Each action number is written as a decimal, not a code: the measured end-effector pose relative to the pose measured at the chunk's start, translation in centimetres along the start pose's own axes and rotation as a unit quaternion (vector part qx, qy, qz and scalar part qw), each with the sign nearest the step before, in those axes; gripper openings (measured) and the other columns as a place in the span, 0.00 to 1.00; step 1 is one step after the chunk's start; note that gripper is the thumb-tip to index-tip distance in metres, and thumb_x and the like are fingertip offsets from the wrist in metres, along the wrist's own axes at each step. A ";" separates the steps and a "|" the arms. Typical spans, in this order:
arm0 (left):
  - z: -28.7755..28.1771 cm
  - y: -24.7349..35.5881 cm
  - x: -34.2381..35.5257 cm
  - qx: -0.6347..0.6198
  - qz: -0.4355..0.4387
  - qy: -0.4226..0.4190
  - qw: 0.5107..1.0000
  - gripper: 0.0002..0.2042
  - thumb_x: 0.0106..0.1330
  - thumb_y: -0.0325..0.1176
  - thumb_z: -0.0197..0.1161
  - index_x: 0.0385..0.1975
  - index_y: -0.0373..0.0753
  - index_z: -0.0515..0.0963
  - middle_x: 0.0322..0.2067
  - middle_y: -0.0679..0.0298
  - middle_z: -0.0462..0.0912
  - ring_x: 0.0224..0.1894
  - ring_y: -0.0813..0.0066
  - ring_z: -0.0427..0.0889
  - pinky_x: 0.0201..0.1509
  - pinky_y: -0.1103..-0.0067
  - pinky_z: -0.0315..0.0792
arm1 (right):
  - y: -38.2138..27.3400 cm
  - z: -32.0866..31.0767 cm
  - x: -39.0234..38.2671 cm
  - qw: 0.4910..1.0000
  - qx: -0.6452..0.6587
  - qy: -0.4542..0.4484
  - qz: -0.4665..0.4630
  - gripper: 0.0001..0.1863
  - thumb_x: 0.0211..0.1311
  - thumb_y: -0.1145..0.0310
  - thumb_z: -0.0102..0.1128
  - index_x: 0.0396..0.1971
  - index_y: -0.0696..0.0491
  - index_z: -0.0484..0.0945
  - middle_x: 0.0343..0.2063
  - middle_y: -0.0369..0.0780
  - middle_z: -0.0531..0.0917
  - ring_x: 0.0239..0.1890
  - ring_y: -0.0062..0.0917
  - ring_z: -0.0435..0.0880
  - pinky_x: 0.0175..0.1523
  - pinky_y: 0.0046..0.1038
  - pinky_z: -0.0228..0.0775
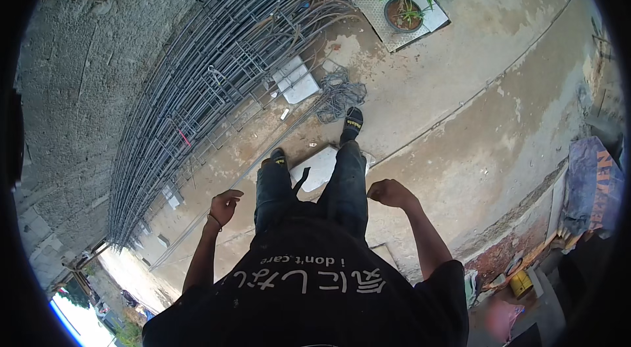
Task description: The person organizes and bundles small pre-formed wire rebar ties by hand. The person gathers individual ties from a pile, aligns them into a stack, and threads them onto a longer piece of rebar while sitting outdoors.
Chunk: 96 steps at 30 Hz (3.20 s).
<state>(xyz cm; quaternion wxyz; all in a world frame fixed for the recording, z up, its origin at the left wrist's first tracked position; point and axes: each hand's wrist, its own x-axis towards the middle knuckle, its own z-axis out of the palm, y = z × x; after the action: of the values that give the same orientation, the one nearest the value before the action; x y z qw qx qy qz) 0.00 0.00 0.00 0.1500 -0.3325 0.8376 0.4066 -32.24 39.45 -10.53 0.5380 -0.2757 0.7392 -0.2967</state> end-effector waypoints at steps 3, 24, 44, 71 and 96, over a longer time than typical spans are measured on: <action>3.8 0.4 7.5 -0.054 0.014 0.034 0.998 0.16 0.54 0.15 0.52 0.39 0.39 0.79 0.35 0.58 0.84 0.33 0.70 0.85 0.39 0.78 0.78 | 3.2 -2.3 2.0 0.989 0.092 0.105 0.047 0.12 0.51 0.73 0.61 0.38 0.53 0.80 0.31 0.40 0.84 0.35 0.26 0.84 0.42 0.26 0.74; 31.2 -26.9 32.9 -0.079 0.083 -0.036 0.993 0.11 0.58 0.22 0.55 0.39 0.39 0.77 0.35 0.53 0.81 0.37 0.53 0.81 0.40 0.68 0.75 | 30.7 1.4 51.2 0.950 -0.288 0.069 0.100 0.36 0.42 0.57 0.70 0.52 0.58 0.69 0.41 0.53 0.80 0.47 0.45 0.78 0.53 0.38 0.69; 29.8 -38.5 38.5 0.169 0.242 -0.053 0.954 0.12 0.55 0.24 0.56 0.39 0.37 0.77 0.36 0.52 0.79 0.39 0.51 0.79 0.45 0.65 0.73 | 30.1 3.6 52.5 0.927 -0.357 -0.002 0.114 0.30 0.45 0.46 0.68 0.32 0.61 0.79 0.31 0.48 0.81 0.38 0.39 0.80 0.43 0.34 0.71; 44.2 -39.1 41.1 0.264 0.026 0.093 0.960 0.29 0.47 0.30 0.65 0.54 0.36 0.67 0.51 0.49 0.67 0.52 0.50 0.71 0.52 0.60 0.68 | 27.3 4.6 47.6 0.827 -0.550 0.091 0.074 0.20 0.38 0.59 0.67 0.32 0.55 0.82 0.32 0.46 0.84 0.39 0.41 0.83 0.42 0.39 0.76; 43.4 -42.2 45.9 0.271 -0.073 0.145 0.949 0.32 0.36 0.36 0.73 0.45 0.35 0.67 0.47 0.53 0.68 0.54 0.55 0.68 0.57 0.64 0.66 | 27.7 6.2 50.2 0.828 -0.558 0.002 0.055 0.25 0.45 0.50 0.65 0.36 0.56 0.81 0.36 0.46 0.83 0.42 0.42 0.81 0.44 0.41 0.74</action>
<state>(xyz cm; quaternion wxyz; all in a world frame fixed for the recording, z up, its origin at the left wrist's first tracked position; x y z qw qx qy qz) -5.89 -4.96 -75.58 0.1403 -0.3946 0.9026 0.0993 -42.24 20.74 -64.15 0.3069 -0.4875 0.7937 0.1954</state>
